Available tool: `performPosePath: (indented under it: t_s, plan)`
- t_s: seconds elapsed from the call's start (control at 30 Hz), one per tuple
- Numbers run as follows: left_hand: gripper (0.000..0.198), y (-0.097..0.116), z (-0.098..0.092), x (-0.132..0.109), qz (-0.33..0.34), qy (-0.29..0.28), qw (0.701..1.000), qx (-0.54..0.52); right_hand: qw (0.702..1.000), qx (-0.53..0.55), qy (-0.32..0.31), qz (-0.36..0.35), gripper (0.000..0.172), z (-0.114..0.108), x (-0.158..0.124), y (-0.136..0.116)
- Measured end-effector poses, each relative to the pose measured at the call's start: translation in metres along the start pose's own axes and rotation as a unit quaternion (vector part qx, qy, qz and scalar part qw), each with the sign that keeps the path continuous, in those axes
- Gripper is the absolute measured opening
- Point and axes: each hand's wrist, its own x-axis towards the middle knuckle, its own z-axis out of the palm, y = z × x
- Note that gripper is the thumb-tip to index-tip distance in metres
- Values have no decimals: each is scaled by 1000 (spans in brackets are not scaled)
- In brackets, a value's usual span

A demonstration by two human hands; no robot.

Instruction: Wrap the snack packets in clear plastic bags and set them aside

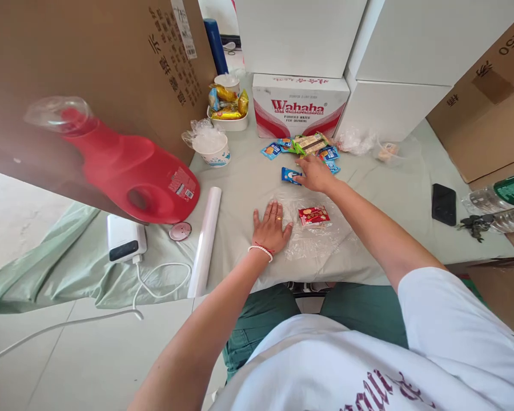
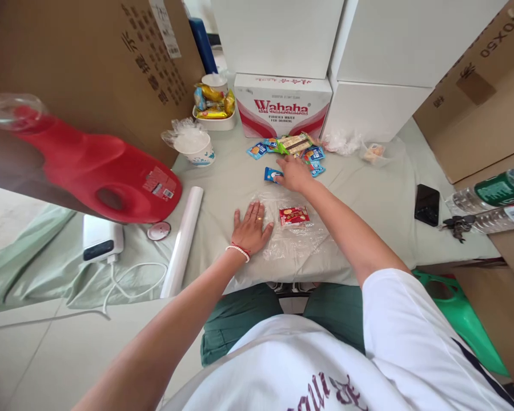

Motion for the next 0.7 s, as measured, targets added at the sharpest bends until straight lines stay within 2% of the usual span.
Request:
performPosePath:
  t_s: [0.07, 0.17, 0.23, 0.3, 0.37, 0.43, 0.53, 0.7]
  plan:
    - [72, 0, -2, 0, -1, -4, 1000, -2, 998, 35, -4, -56, 57, -6, -21, 10]
    - [71, 0, -4, 0, 2, -2, 1000, -4, 987, 50, -86, -127, 53, -7, -67, 11]
    - [71, 0, -3, 0, 2, 1, 1000, -4, 984, 22, -137, -116, 62, -3, -94, 6]
    - [72, 0, -2, 1, 1, 0, 1000, -2, 983, -17, -158, -91, 72, 3, -111, -2]
    - [73, 1, -2, 1, -1, -1, 1000, -2, 984, -48, -151, -79, 73, 10, -119, -9]
    - [73, 2, -2, 1, -2, -1, 1000, -5, 986, -64, -128, -84, 66, 18, -121, -12]
    - [73, 4, -2, 1, -3, 6, 1000, -19, 987, -69, -101, -102, 58, 26, -124, -7]
    - [73, 4, 1, 1, -6, 14, 999, -43, 990, -52, -74, -112, 58, 18, -126, 11]
